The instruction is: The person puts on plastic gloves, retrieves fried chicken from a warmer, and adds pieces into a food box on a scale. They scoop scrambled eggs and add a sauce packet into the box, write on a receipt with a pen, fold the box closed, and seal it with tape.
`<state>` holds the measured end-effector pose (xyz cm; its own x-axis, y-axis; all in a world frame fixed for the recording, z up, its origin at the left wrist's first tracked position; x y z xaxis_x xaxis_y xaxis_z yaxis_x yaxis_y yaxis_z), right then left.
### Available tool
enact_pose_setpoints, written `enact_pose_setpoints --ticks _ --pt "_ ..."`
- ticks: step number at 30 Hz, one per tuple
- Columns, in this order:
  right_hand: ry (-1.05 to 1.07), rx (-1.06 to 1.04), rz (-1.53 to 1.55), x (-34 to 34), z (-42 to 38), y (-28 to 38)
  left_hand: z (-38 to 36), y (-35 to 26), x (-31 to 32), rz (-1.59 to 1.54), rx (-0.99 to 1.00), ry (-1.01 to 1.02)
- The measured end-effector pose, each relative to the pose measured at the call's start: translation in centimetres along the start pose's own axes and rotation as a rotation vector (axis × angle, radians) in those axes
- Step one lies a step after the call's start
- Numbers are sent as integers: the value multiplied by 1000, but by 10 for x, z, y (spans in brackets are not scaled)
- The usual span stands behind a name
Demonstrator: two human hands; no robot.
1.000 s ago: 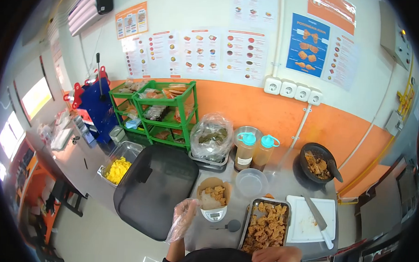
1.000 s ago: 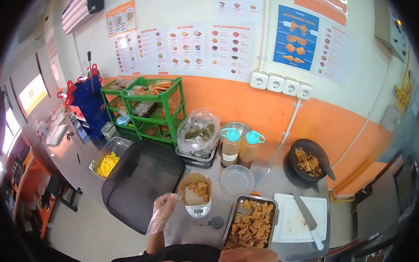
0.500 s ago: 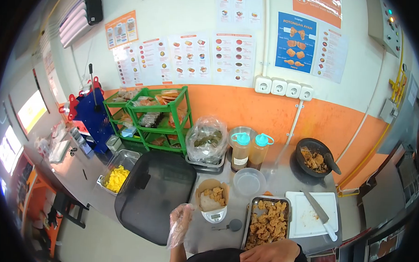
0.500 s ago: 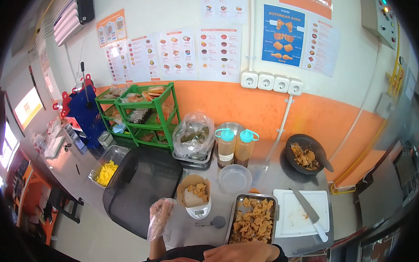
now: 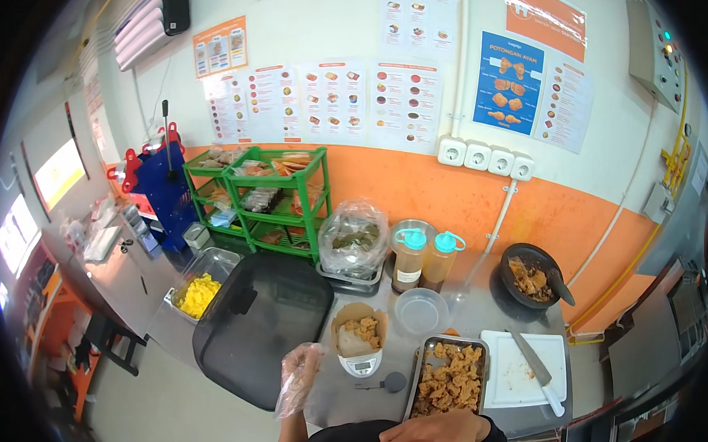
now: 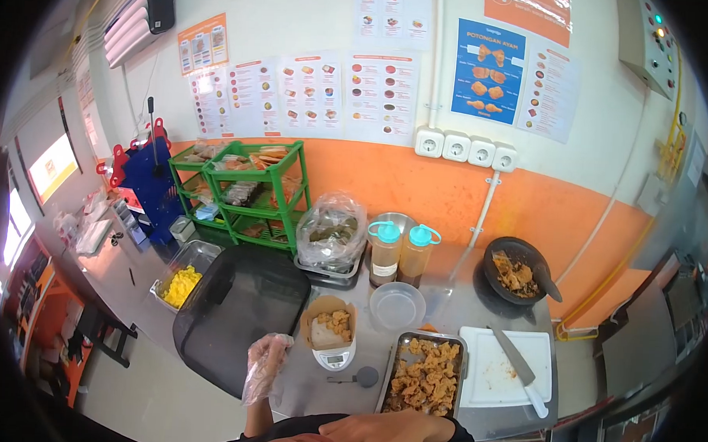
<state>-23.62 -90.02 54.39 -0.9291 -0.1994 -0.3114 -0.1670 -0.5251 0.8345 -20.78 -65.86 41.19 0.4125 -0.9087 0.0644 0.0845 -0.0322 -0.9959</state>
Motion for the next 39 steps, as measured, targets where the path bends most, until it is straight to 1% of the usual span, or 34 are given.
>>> enact_pose_setpoints --ticks 2,4,8,10,11,13,14,16,17,20,22,23,24,25,26,27,28,29,30,32,33,34,36,37,38,39 --pt "-15 -19 -12 0 1 1 -1 5 -4 12 -21 -4" --pt "-20 -47 -24 -1 4 2 2 10 -7 46 40 -1" --pt "-37 -61 -47 -4 9 3 3 11 -8 90 14 -46" --pt "-49 -51 -53 -5 13 3 3 10 -5 149 44 -12" --pt "-60 -33 -54 -5 14 2 2 7 -8 137 40 -75" --pt "-100 29 -73 -8 18 -1 1 -3 -4 169 62 -22" --pt "-128 71 -94 -9 19 -4 -2 -5 -9 146 67 -70" --pt "-189 170 -152 -15 24 -14 -5 -8 -11 146 64 -63" --pt "-223 220 -183 -20 28 -20 -11 -9 -18 132 70 -98" --pt "-308 334 -228 -32 51 -52 -33 -9 -43 207 11 -81" --pt "-356 376 -205 -36 71 -88 -54 -10 -67 -32 31 -182" --pt "-379 395 -185 -37 80 -109 -65 -13 -81 -102 23 -254" --pt "-412 450 -155 -40 89 -135 -72 -5 -96 -93 25 -245" --pt "-407 524 -174 -39 96 -159 -81 8 -120 -284 68 -311" --pt "-415 518 -187 -37 103 -184 -87 18 -144 -480 112 -374" --pt "-444 458 -219 -36 110 -208 -90 21 -162 -484 121 -362" --pt "-469 400 -253 -38 125 -218 -96 24 -180 -679 150 -391" --pt "-494 439 -345 -38 137 -227 -97 29 -198 -877 171 -420" --pt "-497 446 -352 -40 150 -239 -93 34 -216 -885 169 -414" --pt "-640 354 -666 -50 175 -250 -75 32 -252 -1354 353 -171" --pt "-684 379 -719 -55 187 -254 -62 28 -269 -1411 414 -32" --pt "-691 379 -726 -62 198 -263 -51 22 -286 -1413 411 -22" --pt "-716 432 -797 -78 207 -283 -29 11 -311 -1576 448 36" --pt "-756 486 -766 -88 210 -292 -18 9 -322 -1587 447 44" --pt "-756 490 -776 -96 218 -296 -7 4 -330 -1648 450 133" --pt "-790 486 -863 -105 225 -294 1 1 -335 -1706 449 219"
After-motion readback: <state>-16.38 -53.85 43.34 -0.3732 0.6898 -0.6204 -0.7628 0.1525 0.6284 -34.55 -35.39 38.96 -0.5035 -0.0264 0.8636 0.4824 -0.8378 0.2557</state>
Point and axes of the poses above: each hand's wrist, its own z-axis towards the middle knuckle, its own x-axis out of the palm, y = z × x, the point moved 6 cm from there along z, towards the middle knuckle, and after that the axes turned 7 degrees about y, right-handed, at the moved point
